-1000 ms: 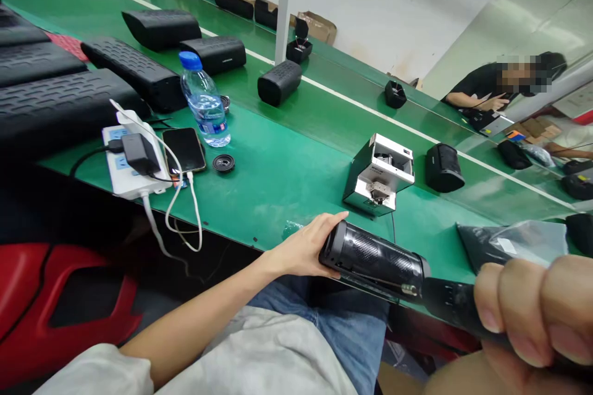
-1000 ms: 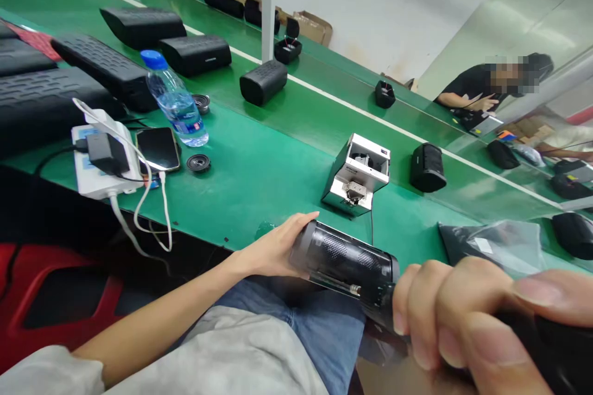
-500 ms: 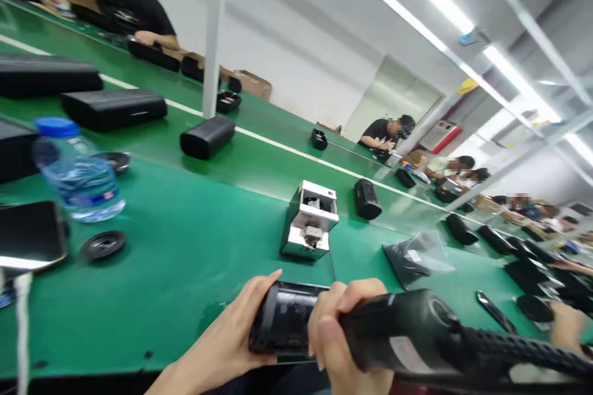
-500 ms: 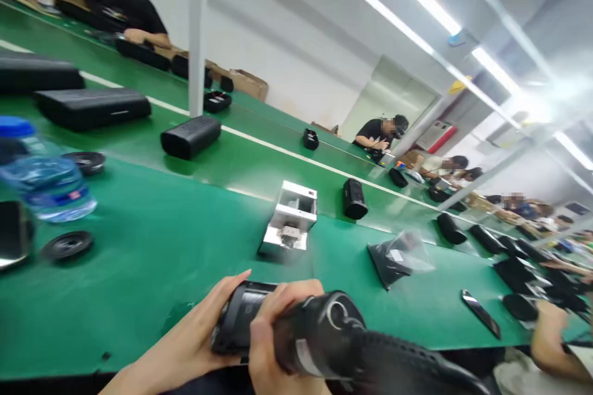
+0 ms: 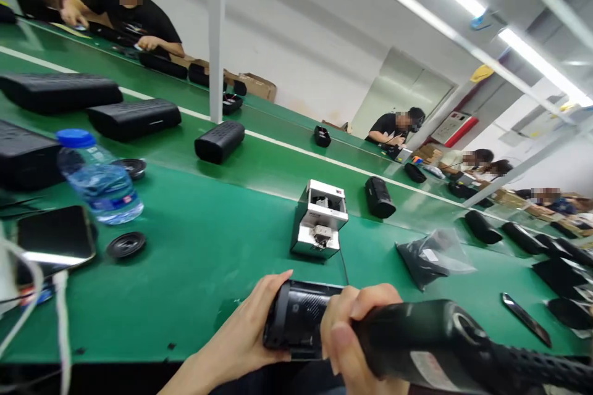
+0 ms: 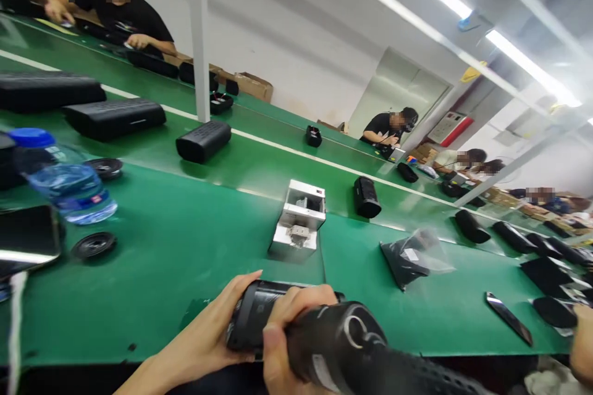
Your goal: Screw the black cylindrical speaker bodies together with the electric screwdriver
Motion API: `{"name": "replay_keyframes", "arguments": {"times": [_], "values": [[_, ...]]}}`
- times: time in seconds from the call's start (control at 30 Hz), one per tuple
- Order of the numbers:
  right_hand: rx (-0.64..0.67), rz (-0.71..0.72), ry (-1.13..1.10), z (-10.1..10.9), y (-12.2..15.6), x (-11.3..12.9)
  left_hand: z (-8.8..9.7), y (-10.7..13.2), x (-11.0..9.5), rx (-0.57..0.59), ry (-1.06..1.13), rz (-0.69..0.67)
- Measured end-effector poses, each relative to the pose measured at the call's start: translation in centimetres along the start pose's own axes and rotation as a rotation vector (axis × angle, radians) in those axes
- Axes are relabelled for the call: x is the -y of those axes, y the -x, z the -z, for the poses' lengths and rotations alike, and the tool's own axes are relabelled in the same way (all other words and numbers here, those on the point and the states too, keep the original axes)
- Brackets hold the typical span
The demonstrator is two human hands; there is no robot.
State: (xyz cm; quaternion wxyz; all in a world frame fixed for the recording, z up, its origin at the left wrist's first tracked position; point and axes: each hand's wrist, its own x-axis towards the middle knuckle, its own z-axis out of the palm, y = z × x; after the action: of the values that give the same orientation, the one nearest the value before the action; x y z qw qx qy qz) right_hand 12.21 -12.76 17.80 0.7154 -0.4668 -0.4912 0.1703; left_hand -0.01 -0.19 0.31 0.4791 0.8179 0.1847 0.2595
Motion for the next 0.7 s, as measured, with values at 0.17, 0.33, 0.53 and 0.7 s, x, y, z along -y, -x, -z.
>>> {"name": "replay_keyframes", "arguments": {"times": [0.17,0.33,0.53,0.7], "values": [[0.023,-0.057,0.025,0.7,-1.3,2.7,0.3,-0.2,-0.4,0.033,-0.012,-0.026],[-0.041,0.076,-0.1,4.1,-7.7,4.0,0.4,-0.2,-0.4,0.07,-0.001,-0.016],[-0.302,0.351,0.132,4.2,-16.7,-1.3,0.5,-0.3,-0.6,0.069,0.007,-0.014],[-0.297,0.273,0.191,3.6,-18.8,-5.4,0.6,-0.3,-0.7,0.075,0.011,0.017]]}}
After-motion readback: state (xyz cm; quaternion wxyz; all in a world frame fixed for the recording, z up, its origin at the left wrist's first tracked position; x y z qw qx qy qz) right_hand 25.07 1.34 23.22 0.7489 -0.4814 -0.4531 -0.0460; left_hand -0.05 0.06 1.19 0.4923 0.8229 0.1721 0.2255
